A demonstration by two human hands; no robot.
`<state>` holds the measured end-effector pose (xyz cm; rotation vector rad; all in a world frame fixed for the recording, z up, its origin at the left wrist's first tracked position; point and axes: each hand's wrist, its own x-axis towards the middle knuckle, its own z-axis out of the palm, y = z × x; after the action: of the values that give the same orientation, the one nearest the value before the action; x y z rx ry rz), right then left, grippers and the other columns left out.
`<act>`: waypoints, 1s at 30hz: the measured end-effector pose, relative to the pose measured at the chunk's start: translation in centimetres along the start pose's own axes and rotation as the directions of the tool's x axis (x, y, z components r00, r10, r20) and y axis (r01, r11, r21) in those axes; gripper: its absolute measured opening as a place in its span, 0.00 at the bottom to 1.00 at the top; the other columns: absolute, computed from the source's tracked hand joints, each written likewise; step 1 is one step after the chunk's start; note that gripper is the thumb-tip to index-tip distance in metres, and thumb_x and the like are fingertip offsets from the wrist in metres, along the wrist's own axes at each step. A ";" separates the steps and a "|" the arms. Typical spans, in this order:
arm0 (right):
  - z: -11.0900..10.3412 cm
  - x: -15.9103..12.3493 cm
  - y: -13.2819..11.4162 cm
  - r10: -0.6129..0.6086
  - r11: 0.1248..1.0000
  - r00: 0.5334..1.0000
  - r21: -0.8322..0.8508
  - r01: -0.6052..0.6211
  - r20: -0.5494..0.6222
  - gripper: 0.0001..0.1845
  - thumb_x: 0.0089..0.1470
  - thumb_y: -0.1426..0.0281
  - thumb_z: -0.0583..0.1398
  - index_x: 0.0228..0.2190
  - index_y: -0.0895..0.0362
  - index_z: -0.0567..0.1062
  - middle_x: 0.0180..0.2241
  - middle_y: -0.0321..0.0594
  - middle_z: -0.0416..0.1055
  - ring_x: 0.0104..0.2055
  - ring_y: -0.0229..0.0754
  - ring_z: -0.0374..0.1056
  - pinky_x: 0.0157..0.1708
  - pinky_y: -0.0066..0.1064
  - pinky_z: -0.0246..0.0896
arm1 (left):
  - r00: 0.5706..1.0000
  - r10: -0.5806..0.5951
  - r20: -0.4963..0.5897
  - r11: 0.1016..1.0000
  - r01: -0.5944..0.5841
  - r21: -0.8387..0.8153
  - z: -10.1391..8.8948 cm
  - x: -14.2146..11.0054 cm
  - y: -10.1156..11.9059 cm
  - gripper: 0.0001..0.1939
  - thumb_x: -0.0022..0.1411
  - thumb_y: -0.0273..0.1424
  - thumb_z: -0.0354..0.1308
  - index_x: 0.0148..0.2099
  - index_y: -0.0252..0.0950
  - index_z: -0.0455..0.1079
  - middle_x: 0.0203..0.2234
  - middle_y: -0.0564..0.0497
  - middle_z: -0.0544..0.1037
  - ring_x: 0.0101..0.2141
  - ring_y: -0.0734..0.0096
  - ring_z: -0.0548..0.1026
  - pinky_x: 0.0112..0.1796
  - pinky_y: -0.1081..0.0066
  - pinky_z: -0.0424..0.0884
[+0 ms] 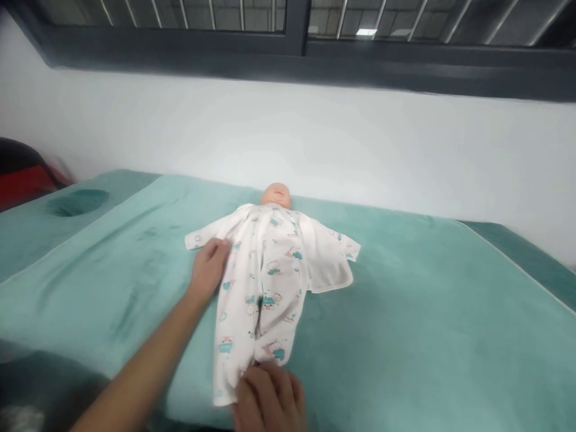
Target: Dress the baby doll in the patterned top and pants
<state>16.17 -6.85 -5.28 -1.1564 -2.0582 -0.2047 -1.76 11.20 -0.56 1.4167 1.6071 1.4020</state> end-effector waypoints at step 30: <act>-0.4 1.6 -2.6 0.014 0.948 0.998 0.317 0.007 -0.062 0.10 0.52 0.82 0.57 0.33 0.56 0.73 0.29 0.37 0.70 0.29 0.36 0.67 0.41 0.33 0.69 | 0.829 0.558 -0.031 0.771 -0.504 0.389 -3.3 -20.4 -3.3 0.18 0.61 0.22 0.54 0.52 0.40 0.68 0.42 0.44 0.71 0.41 0.62 0.75 0.37 0.65 0.78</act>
<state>13.86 -7.49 -3.38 -0.9418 -1.9456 0.0897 -0.29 -8.66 -6.99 2.1748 1.6950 1.5935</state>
